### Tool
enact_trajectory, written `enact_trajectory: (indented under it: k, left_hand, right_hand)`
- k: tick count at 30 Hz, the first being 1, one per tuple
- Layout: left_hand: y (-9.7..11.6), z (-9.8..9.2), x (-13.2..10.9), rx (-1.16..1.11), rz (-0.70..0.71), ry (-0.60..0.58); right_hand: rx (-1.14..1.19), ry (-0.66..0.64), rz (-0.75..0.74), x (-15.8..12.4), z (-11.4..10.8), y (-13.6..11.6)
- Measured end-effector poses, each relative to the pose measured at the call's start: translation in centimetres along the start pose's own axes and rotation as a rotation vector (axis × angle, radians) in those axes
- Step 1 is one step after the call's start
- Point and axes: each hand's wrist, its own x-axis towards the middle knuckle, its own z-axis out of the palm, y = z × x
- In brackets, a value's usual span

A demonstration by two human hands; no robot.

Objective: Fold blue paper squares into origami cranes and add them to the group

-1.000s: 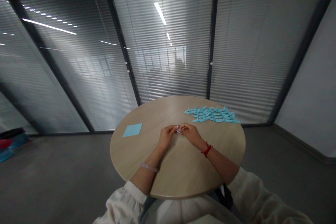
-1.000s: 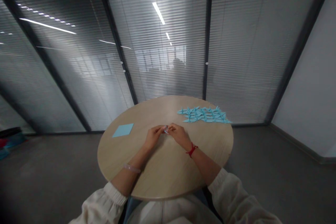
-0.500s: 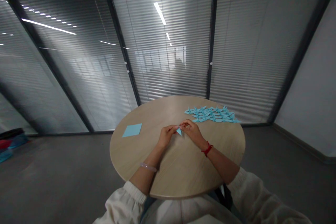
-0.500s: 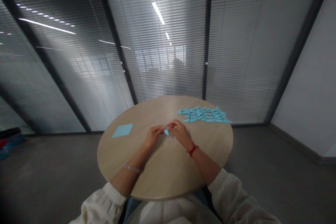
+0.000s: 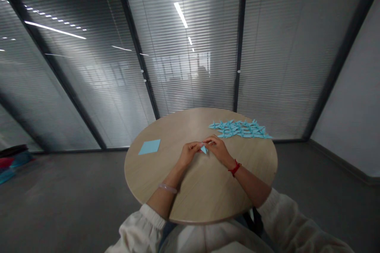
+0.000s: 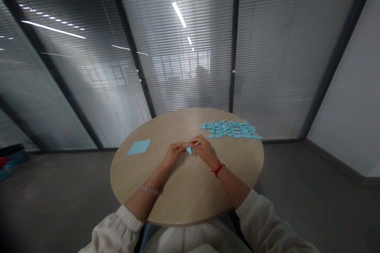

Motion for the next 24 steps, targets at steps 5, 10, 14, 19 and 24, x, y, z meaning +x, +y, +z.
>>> enact_trajectory:
  k: [5, 10, 14, 19, 24]
  left_hand:
    - [0.0, 0.0, -0.1, 0.020, -0.002, -0.003]
    - [0.0, 0.0, -0.1, -0.005, -0.017, -0.013]
    - [-0.3, -0.2, 0.2, 0.015, -0.009, 0.068]
    - [-0.4, -0.7, 0.3, 0.031, 0.019, 0.192]
    - [-0.5, -0.7, 0.3, 0.110, 0.036, 0.173]
  right_hand:
    - [0.062, -0.010, 0.056, 0.1, 0.1, 0.0]
    - [0.196, -0.061, 0.176, 0.2, 0.0, -0.1]
    - [0.310, -0.080, 0.286, 0.2, 0.2, 0.1]
    - [0.326, -0.138, 0.379, -0.1, 0.8, 0.6]
    - [0.317, -0.172, 0.350, -0.2, 0.9, 1.1]
